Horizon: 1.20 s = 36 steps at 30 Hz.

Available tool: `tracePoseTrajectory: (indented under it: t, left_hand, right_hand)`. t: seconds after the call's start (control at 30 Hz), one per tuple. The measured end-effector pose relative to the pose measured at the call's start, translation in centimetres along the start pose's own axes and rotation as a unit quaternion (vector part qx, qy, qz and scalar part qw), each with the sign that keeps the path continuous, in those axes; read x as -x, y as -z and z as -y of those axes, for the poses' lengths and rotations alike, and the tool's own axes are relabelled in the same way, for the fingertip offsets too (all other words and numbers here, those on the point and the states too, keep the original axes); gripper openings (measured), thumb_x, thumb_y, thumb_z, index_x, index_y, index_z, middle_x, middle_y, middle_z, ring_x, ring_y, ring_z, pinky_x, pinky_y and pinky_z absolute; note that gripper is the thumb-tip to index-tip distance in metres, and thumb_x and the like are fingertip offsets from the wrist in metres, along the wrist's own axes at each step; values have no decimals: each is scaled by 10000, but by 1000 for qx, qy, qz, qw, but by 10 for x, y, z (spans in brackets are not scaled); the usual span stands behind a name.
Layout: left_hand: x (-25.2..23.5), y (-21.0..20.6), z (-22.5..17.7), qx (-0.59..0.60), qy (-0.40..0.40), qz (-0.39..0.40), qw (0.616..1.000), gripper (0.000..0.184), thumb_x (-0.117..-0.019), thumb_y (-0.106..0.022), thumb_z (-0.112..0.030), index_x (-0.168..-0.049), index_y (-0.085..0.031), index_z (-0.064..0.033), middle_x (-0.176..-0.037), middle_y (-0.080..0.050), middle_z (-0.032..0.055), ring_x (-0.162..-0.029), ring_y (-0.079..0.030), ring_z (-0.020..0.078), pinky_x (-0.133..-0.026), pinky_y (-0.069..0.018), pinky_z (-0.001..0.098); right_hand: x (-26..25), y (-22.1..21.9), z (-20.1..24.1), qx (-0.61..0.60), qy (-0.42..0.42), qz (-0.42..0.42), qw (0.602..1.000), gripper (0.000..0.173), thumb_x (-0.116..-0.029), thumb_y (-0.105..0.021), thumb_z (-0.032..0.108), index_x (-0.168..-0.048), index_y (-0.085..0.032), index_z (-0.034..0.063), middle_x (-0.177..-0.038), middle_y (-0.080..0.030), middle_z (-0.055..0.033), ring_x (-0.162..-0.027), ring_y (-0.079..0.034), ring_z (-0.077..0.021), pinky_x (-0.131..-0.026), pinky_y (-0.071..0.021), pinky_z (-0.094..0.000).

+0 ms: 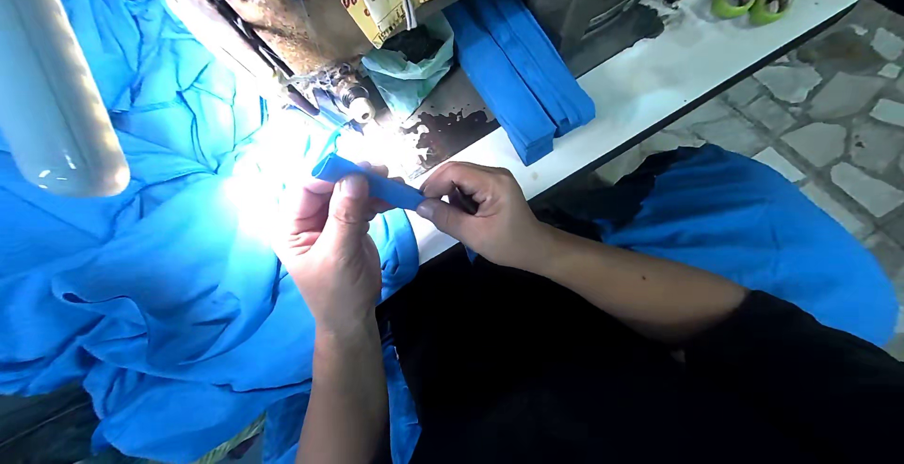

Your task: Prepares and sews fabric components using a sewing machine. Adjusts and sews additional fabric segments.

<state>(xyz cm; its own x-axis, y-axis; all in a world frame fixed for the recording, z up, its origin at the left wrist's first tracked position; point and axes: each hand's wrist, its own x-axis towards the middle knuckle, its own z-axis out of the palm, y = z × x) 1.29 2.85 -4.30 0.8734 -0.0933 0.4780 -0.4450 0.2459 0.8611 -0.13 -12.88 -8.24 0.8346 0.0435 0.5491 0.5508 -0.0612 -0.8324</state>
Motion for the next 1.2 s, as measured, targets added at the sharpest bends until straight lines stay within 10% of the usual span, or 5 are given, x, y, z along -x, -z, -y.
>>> tracePoseTrajectory:
  t: [0.37,0.5,0.8,0.97,1.2]
  left_hand:
    - [-1,5,0,3,11,13,1000,114,-1012,-623,-140,-1055,-715,-193,-997,-765,-35,-840,-748,96,-756,-638,269]
    - [-4,14,1,-25,47,21,998,115,-1013,-612,-133,-1014,-710,-192,-961,-756,-53,-802,-731,62,-706,-621,223]
    - [0,51,-28,-63,74,164,982,71,-969,-698,-288,-999,-728,-231,-919,-732,-107,-761,-693,11,-665,-592,174]
    - [-21,70,-1,-342,152,118,920,58,-932,-634,-128,-914,-673,-88,-787,-674,-99,-716,-632,-60,-676,-541,142]
    - [-38,78,58,-555,37,300,775,230,-1008,-547,-92,-979,-705,73,-1173,-693,262,-1101,-663,444,-947,-473,632]
  right_hand:
    - [2,1,0,-29,-42,3,999,106,-900,-661,2,-820,-590,-3,-663,-524,21,-551,-426,49,-503,-351,-87]
    - [4,2,6,-46,-100,32,993,298,-898,-649,-44,-1193,-643,-86,-721,-583,-17,-572,-488,7,-518,-423,-117]
    - [10,12,31,-105,-75,279,952,178,-972,-599,62,-837,-646,-44,-712,-572,-2,-651,-475,70,-592,-374,-76]
    - [-8,-8,-1,115,-92,291,945,111,-937,-673,50,-887,-724,-35,-845,-650,-130,-789,-631,-205,-693,-524,-350]
    - [-25,-15,-15,188,-203,358,892,191,-1023,-546,53,-1038,-697,-64,-938,-661,-186,-889,-642,-301,-796,-508,-473]
